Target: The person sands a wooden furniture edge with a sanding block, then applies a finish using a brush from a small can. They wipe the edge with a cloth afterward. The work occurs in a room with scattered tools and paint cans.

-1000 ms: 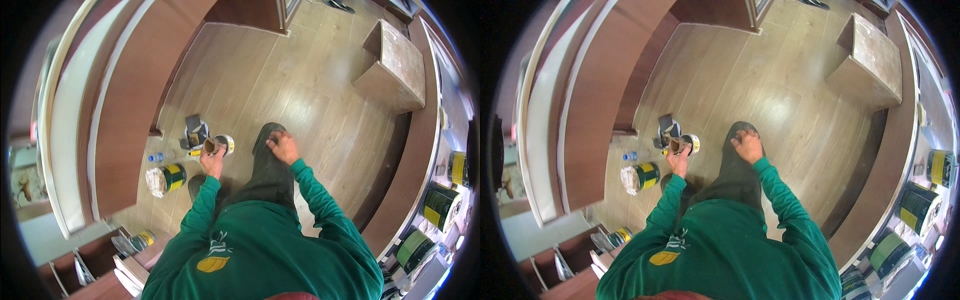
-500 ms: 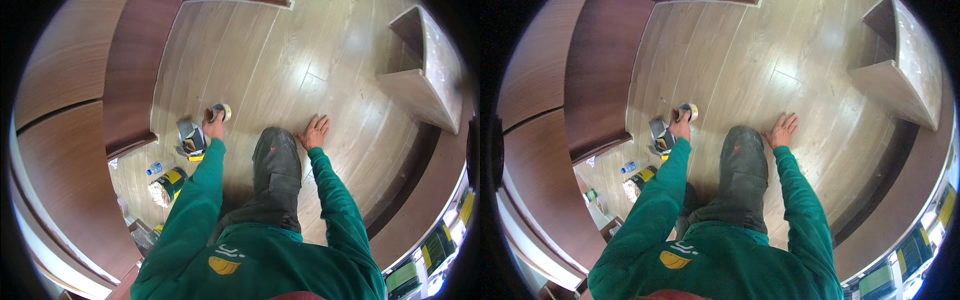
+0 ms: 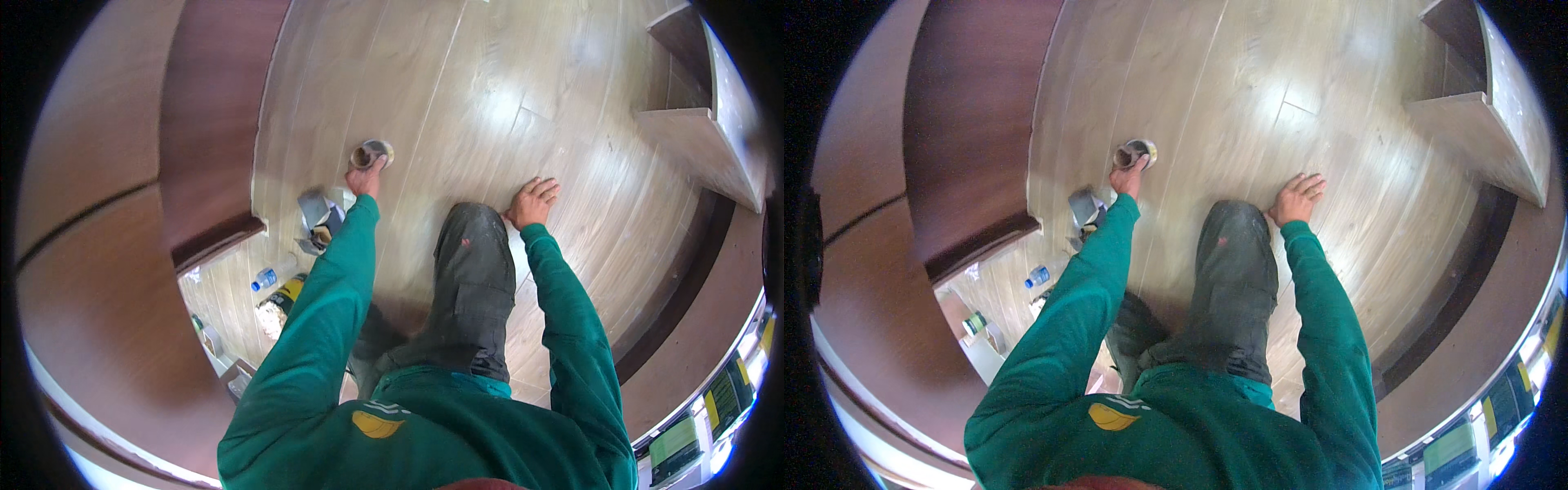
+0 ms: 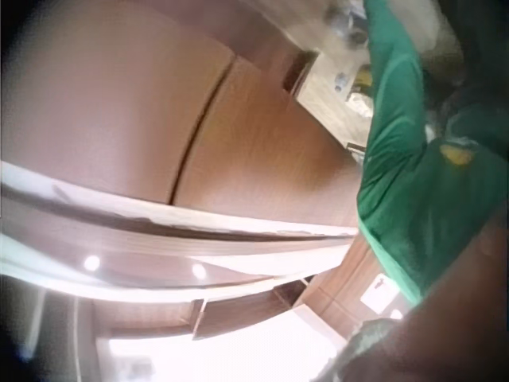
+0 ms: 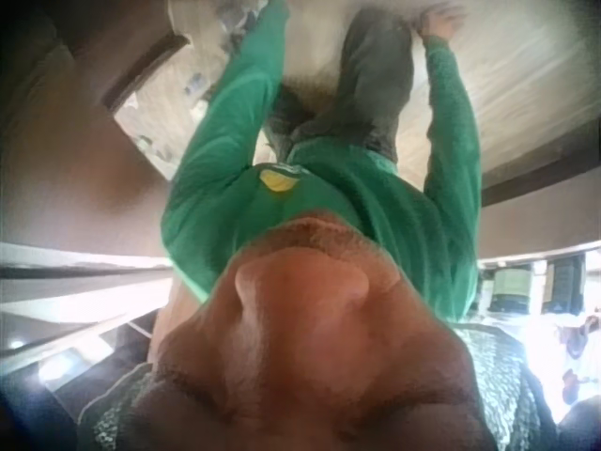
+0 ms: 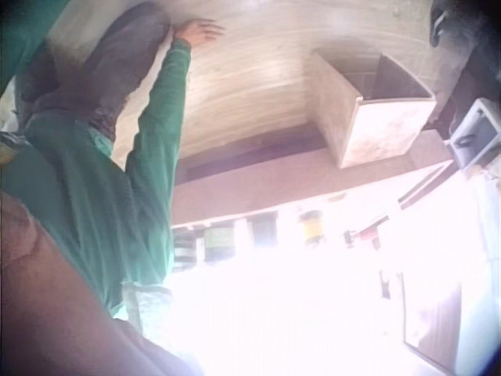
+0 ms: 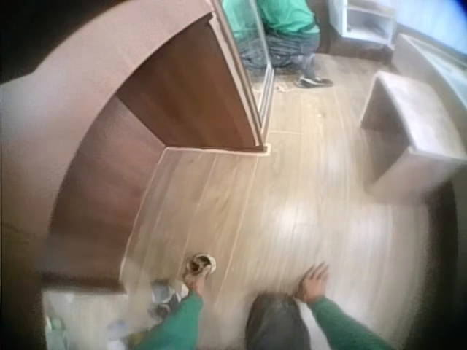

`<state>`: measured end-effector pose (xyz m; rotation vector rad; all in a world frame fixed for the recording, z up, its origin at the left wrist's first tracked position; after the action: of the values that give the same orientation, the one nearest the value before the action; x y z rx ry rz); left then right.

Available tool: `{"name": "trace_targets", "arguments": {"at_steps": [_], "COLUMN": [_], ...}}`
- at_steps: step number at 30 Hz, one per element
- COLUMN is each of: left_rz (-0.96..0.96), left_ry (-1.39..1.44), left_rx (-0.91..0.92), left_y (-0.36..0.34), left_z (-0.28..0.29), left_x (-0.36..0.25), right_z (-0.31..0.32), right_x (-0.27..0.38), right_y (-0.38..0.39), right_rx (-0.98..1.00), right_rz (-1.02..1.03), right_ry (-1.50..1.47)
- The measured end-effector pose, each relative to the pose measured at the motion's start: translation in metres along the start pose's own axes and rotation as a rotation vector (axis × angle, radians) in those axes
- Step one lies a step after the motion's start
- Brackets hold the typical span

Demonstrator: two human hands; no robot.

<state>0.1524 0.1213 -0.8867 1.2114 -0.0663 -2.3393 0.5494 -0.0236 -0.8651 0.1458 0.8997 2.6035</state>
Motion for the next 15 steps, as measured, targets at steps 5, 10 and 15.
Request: {"name": "trace_targets", "arguments": {"at_steps": [5,10,15], "left_rz": [0.100,-0.038,-0.130], "left_ry": [-0.255,-0.301,-0.496], "left_rx": [-0.020,-0.075,-0.320], "left_y": [0.047,0.125,0.140], "left_z": [0.049,0.154,0.226], "left_x": [-0.005,0.089,0.137], "right_z": [-0.001,0.015,0.006], "right_x": [-0.001,0.007,0.003], "right_y": [-0.003,0.006,0.003], "right_rx": [-0.021,0.037,-0.007], "right_rz": [-0.017,-0.005,-0.026], "right_ry": [0.047,0.019,-0.008]}}
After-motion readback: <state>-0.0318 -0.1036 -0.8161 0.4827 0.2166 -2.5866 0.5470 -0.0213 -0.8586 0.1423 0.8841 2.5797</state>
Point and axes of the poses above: each hand's wrist, its own y-axis away from the middle knuckle, its own z-axis out of the back of the hand, x = y × z, the point moved 4 cm from there along -y, towards the middle knuckle, and after that the axes turned 1 degree about z, right-handed, at the moved point
